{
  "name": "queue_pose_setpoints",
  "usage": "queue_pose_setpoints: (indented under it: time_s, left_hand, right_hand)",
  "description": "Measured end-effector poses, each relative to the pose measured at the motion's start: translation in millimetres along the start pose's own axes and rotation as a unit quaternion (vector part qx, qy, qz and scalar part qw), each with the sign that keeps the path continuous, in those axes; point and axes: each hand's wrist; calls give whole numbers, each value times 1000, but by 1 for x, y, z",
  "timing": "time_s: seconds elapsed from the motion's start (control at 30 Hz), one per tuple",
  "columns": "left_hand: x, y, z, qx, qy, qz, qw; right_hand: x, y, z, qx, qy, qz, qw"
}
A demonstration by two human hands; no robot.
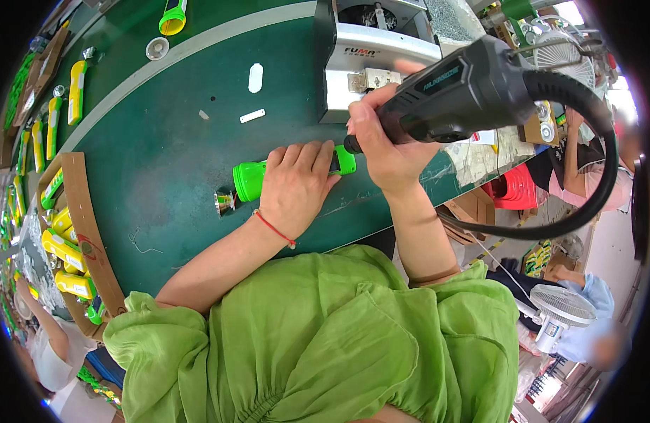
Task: Assembling solar-powered flashlights by attaching reflectors, panels, and using an electric screwdriver to secure them.
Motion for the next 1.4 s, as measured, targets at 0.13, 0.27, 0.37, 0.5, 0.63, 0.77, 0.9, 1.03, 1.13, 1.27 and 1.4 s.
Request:
queue_pose_setpoints:
  time_s: [0.13, 0.27, 0.37, 0.5, 0.63, 0.77, 0.9, 1.03, 1.13, 1.27, 1.4]
  left_hand:
    - [13, -7, -2, 30, 19, -95, 995]
    - [18, -11, -11, 1, 50, -104, 993]
    - [13, -8, -11, -24, 57, -74, 995]
    - [12, -16, -11, -8, 42, -57, 997]
    - [11, -19, -14, 8, 43, -63, 997]
    - [13, -17, -12, 7, 32, -66, 997]
    - [16, -19, -13, 12, 23, -85, 996]
    - [15, -17, -15, 2, 24, -78, 997]
    - [14, -19, -17, -2, 22, -76, 997]
    - [12, -17, -17, -3, 27, -71, 997]
    - [10, -16, -17, -2, 19, -64, 998]
  right_hand:
    - [4, 2, -1, -54, -46, -44, 997]
    - [13, 14, -2, 58, 140, -67, 986]
    - [30, 5, -8, 36, 51, -47, 997]
    - [40, -40, -32, 93, -140, 113, 979]
    - [38, -60, -24, 89, -18, 46, 995]
    - [40, -70, -15, 75, -25, -16, 997]
    - [38, -77, -6, -50, -217, -47, 974]
    - [42, -34, -21, -46, -81, -20, 995]
    - [37, -5, -26, -13, -36, 22, 999]
    - [35, 6, -18, -14, -44, -4, 999]
    - [33, 15, 3, 73, 80, -52, 993]
Point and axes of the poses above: each hand's wrist, its own y-axis away from the middle knuckle, its own x-axis out of the back of the hand, z = x × y, and after that the axes turned 10 degrees about y, right-handed
